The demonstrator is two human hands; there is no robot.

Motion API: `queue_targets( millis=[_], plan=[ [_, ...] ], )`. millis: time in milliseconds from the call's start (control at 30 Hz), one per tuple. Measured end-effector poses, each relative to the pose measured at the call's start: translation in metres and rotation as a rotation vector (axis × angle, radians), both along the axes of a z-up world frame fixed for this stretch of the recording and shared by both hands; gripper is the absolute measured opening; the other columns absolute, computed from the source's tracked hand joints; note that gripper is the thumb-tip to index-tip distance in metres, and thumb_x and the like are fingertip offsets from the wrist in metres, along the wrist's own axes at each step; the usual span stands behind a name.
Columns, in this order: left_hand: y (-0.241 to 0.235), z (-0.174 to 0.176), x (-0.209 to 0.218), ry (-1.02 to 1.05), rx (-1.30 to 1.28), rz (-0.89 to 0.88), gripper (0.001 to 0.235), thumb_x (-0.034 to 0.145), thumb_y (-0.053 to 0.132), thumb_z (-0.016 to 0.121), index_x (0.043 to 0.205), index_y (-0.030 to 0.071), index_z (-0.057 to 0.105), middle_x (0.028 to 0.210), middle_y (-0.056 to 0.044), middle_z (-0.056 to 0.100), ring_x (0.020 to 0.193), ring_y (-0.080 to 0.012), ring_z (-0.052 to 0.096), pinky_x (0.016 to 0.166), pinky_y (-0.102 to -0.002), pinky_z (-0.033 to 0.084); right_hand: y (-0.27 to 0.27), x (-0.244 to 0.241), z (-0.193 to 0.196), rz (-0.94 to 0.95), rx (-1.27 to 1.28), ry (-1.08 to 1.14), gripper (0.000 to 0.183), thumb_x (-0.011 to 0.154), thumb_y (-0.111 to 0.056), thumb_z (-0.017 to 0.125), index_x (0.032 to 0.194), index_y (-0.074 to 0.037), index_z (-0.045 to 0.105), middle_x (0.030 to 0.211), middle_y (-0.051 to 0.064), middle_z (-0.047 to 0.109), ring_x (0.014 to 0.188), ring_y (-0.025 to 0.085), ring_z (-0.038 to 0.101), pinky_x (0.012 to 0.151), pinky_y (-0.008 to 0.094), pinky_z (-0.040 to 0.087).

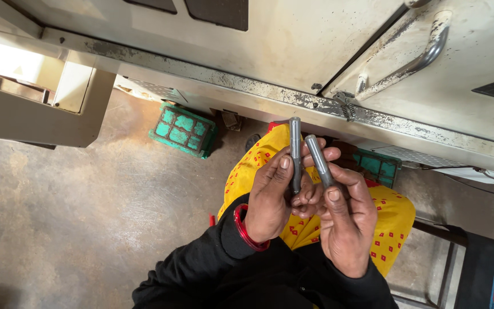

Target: The person sits on the floor and handles two metal rods, comparing them and placing one into a blue container. They then use the rods to pry open a gap in a white metal structure.

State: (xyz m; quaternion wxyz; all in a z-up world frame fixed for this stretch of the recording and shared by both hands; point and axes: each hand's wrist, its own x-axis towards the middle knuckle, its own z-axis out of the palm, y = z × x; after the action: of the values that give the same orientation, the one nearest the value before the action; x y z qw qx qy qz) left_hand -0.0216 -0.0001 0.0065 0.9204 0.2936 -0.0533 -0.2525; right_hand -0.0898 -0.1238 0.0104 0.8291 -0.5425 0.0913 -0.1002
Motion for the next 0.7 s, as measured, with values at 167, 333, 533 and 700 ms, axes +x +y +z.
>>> queue_targets(
  millis=[167, 333, 533, 700],
  plan=[
    [0.004, -0.001, 0.001, -0.003, -0.014, -0.026, 0.052, 0.117, 0.036, 0.036, 0.148, -0.004, 0.049, 0.138, -0.021, 0.065, 0.064, -0.0038, 0.049, 0.057, -0.019, 0.040, -0.007, -0.008, 0.003, -0.014, -0.023, 0.023, 0.034, 0.108, -0.014, 0.058, 0.137, 0.004, 0.053, 0.098, 0.016, 0.067, 0.082, 0.022, 0.070, 0.072, 0.035, 0.062],
    [0.002, -0.001, 0.002, -0.043, -0.028, 0.012, 0.040, 0.115, 0.042, 0.038, 0.132, 0.007, 0.049, 0.127, -0.027, 0.069, 0.050, -0.0037, 0.044, 0.049, -0.018, 0.038, -0.011, -0.018, 0.006, -0.015, -0.106, 0.021, 0.033, 0.107, -0.012, 0.060, 0.135, 0.006, 0.054, 0.097, 0.017, 0.067, 0.082, 0.020, 0.069, 0.071, 0.036, 0.062],
    [0.007, 0.002, 0.001, -0.006, -0.003, -0.004, 0.045, 0.116, 0.041, 0.034, 0.131, 0.002, 0.052, 0.124, -0.028, 0.069, 0.053, -0.0058, 0.046, 0.052, -0.020, 0.040, -0.011, -0.024, 0.010, 0.021, -0.264, 0.012, 0.035, 0.107, -0.011, 0.059, 0.137, 0.007, 0.054, 0.097, 0.017, 0.068, 0.083, 0.020, 0.070, 0.075, 0.034, 0.062],
    [0.004, 0.002, -0.001, -0.003, -0.011, 0.015, 0.046, 0.117, 0.040, 0.033, 0.130, 0.002, 0.053, 0.117, -0.022, 0.071, 0.055, -0.0041, 0.043, 0.052, -0.019, 0.037, -0.010, -0.025, 0.011, 0.036, -0.293, 0.056, 0.034, 0.106, -0.010, 0.057, 0.136, 0.007, 0.053, 0.098, 0.017, 0.069, 0.083, 0.021, 0.072, 0.076, 0.036, 0.065]
  ],
)
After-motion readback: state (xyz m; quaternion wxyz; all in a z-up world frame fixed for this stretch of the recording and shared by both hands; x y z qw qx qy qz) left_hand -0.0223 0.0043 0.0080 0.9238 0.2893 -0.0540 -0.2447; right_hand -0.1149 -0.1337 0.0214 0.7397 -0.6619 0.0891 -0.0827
